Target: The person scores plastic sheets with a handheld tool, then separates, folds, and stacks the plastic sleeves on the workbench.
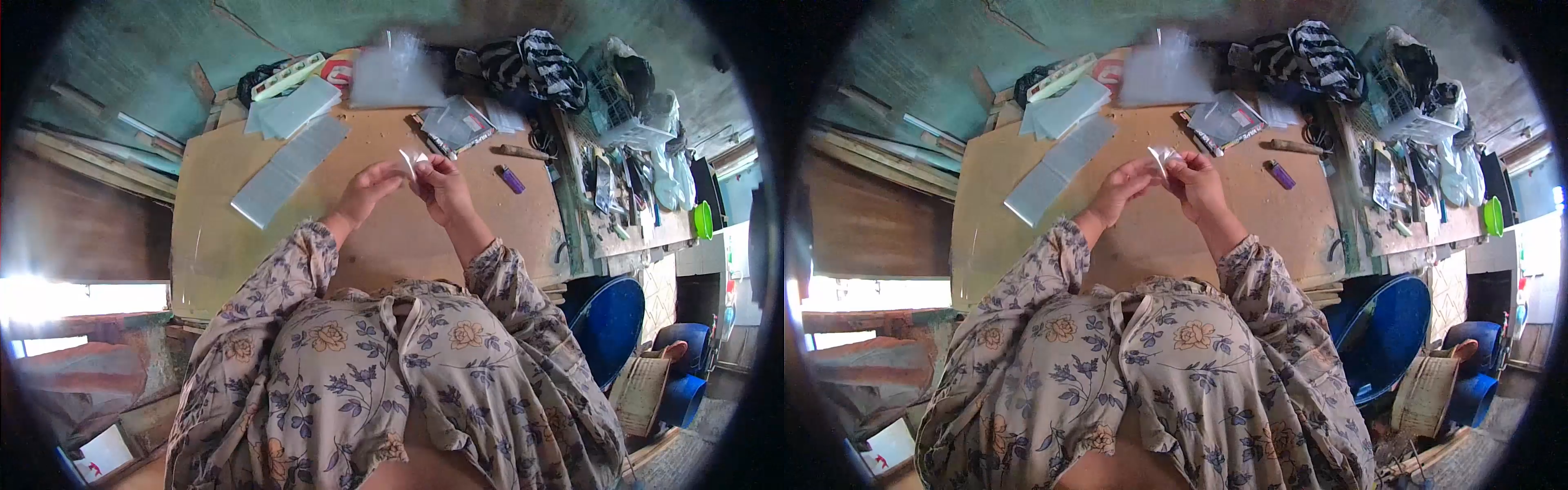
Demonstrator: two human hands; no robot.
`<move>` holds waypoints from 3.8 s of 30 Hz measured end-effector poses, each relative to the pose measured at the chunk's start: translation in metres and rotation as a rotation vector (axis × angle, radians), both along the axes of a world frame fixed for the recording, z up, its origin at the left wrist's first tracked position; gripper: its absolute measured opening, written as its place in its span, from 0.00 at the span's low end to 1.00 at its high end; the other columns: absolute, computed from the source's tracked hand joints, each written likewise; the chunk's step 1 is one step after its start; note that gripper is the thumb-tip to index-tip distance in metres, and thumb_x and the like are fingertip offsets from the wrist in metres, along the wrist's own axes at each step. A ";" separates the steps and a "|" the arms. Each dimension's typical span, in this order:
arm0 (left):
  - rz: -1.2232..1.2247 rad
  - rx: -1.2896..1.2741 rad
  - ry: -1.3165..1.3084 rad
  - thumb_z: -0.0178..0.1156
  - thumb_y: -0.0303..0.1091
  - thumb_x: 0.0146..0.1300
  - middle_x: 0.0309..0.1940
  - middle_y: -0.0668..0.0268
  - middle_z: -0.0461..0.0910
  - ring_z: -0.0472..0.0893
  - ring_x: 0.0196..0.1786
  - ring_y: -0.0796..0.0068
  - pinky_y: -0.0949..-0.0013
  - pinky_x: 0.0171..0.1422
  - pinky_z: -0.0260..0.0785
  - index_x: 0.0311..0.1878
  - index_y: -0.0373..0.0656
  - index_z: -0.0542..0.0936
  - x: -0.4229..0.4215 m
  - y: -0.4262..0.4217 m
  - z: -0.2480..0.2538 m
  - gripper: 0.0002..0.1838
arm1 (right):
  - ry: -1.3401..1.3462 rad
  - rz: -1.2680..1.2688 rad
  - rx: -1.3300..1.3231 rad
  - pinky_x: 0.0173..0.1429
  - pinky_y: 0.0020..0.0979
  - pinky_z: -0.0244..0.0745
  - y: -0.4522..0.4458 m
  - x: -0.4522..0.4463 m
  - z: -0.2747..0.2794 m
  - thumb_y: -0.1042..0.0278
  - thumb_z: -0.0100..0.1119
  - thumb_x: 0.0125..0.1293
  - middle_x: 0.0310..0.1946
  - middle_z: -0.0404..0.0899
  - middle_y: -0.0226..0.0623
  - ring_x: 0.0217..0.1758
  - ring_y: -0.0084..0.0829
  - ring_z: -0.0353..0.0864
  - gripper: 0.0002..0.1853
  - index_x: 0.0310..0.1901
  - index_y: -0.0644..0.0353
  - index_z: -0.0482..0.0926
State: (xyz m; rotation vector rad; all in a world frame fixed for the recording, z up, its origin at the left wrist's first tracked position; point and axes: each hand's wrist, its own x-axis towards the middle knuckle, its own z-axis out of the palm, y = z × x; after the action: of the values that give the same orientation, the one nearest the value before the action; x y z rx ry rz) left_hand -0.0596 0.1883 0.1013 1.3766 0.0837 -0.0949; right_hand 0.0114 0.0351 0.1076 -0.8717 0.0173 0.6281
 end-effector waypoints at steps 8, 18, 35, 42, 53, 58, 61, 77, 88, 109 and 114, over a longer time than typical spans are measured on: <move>0.113 0.119 0.158 0.52 0.40 0.63 0.26 0.70 0.77 0.76 0.27 0.82 0.78 0.29 0.64 0.34 0.40 0.77 -0.014 -0.028 0.001 0.12 | -0.102 -0.184 -0.268 0.25 0.25 0.70 -0.032 -0.023 -0.007 0.72 0.58 0.58 0.22 0.72 0.28 0.21 0.23 0.72 0.06 0.29 0.57 0.69; 0.169 0.296 0.330 0.49 0.41 0.64 0.24 0.72 0.75 0.74 0.24 0.84 0.79 0.27 0.65 0.37 0.42 0.79 -0.013 -0.016 -0.041 0.14 | -0.248 -0.221 -0.644 0.25 0.22 0.70 -0.087 -0.024 -0.059 0.72 0.61 0.56 0.21 0.75 0.32 0.22 0.23 0.76 0.07 0.32 0.64 0.73; -0.240 1.385 -0.354 0.57 0.40 0.50 0.60 0.57 0.61 0.56 0.65 0.57 0.49 0.64 0.45 0.54 0.45 0.70 0.015 -0.058 -0.061 0.26 | -1.218 -0.033 -1.474 0.60 0.43 0.58 -0.142 -0.069 -0.076 0.67 0.56 0.55 0.55 0.66 0.43 0.60 0.44 0.62 0.18 0.48 0.57 0.72; -0.343 1.494 -0.403 0.57 0.46 0.51 0.64 0.59 0.55 0.51 0.67 0.54 0.44 0.65 0.42 0.59 0.57 0.68 0.020 -0.064 -0.067 0.29 | -1.190 0.188 -1.658 0.62 0.54 0.48 -0.136 -0.073 -0.065 0.53 0.51 0.58 0.63 0.57 0.35 0.67 0.39 0.52 0.26 0.58 0.51 0.65; -0.293 1.453 -0.358 0.59 0.47 0.49 0.65 0.57 0.53 0.49 0.67 0.52 0.41 0.65 0.38 0.60 0.57 0.66 0.028 -0.071 -0.072 0.32 | -1.136 0.230 -1.668 0.64 0.54 0.42 -0.149 -0.050 -0.059 0.54 0.50 0.59 0.64 0.56 0.34 0.68 0.40 0.49 0.26 0.59 0.51 0.64; -0.281 1.367 -0.290 0.60 0.47 0.47 0.63 0.56 0.56 0.51 0.66 0.52 0.43 0.65 0.39 0.57 0.56 0.70 0.037 -0.080 -0.074 0.29 | -1.126 0.225 -1.673 0.64 0.55 0.41 -0.146 -0.046 -0.061 0.54 0.50 0.59 0.64 0.56 0.34 0.68 0.40 0.48 0.26 0.58 0.51 0.64; -0.209 1.347 -0.326 0.60 0.46 0.48 0.64 0.56 0.56 0.51 0.66 0.52 0.43 0.65 0.39 0.56 0.57 0.71 0.039 -0.087 -0.073 0.28 | -1.118 0.221 -1.678 0.65 0.55 0.41 -0.148 -0.042 -0.060 0.54 0.50 0.59 0.64 0.55 0.33 0.68 0.39 0.48 0.25 0.58 0.51 0.65; -0.220 1.501 -0.365 0.54 0.50 0.53 0.65 0.56 0.53 0.50 0.66 0.50 0.41 0.64 0.38 0.60 0.62 0.67 0.046 -0.088 -0.079 0.28 | -1.137 0.212 -1.668 0.65 0.51 0.43 -0.152 -0.027 -0.062 0.54 0.50 0.59 0.64 0.56 0.33 0.68 0.40 0.50 0.25 0.58 0.51 0.65; -0.212 1.501 -0.341 0.55 0.51 0.53 0.65 0.57 0.53 0.49 0.66 0.50 0.42 0.64 0.38 0.60 0.61 0.66 0.047 -0.088 -0.076 0.29 | -1.130 0.192 -1.674 0.65 0.55 0.43 -0.148 -0.026 -0.062 0.53 0.51 0.58 0.63 0.57 0.30 0.68 0.38 0.50 0.25 0.58 0.49 0.65; -0.200 1.571 -0.325 0.54 0.49 0.54 0.66 0.57 0.50 0.51 0.66 0.51 0.44 0.63 0.41 0.64 0.59 0.60 0.046 -0.089 -0.073 0.32 | -1.100 0.191 -1.704 0.66 0.54 0.41 -0.142 -0.026 -0.060 0.52 0.49 0.59 0.65 0.54 0.31 0.69 0.39 0.48 0.27 0.60 0.49 0.62; -0.199 1.568 -0.316 0.54 0.48 0.53 0.66 0.58 0.51 0.51 0.65 0.51 0.44 0.63 0.41 0.64 0.59 0.60 0.045 -0.088 -0.072 0.33 | -1.098 0.188 -1.699 0.66 0.54 0.40 -0.142 -0.027 -0.060 0.52 0.49 0.59 0.65 0.54 0.31 0.69 0.39 0.48 0.27 0.60 0.49 0.62</move>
State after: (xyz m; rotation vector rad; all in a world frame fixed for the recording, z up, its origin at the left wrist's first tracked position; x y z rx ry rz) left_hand -0.0148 0.1003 0.0296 2.9442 -0.3217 0.0528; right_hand -0.0157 -0.1064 0.0476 -2.7989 -0.6084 0.0833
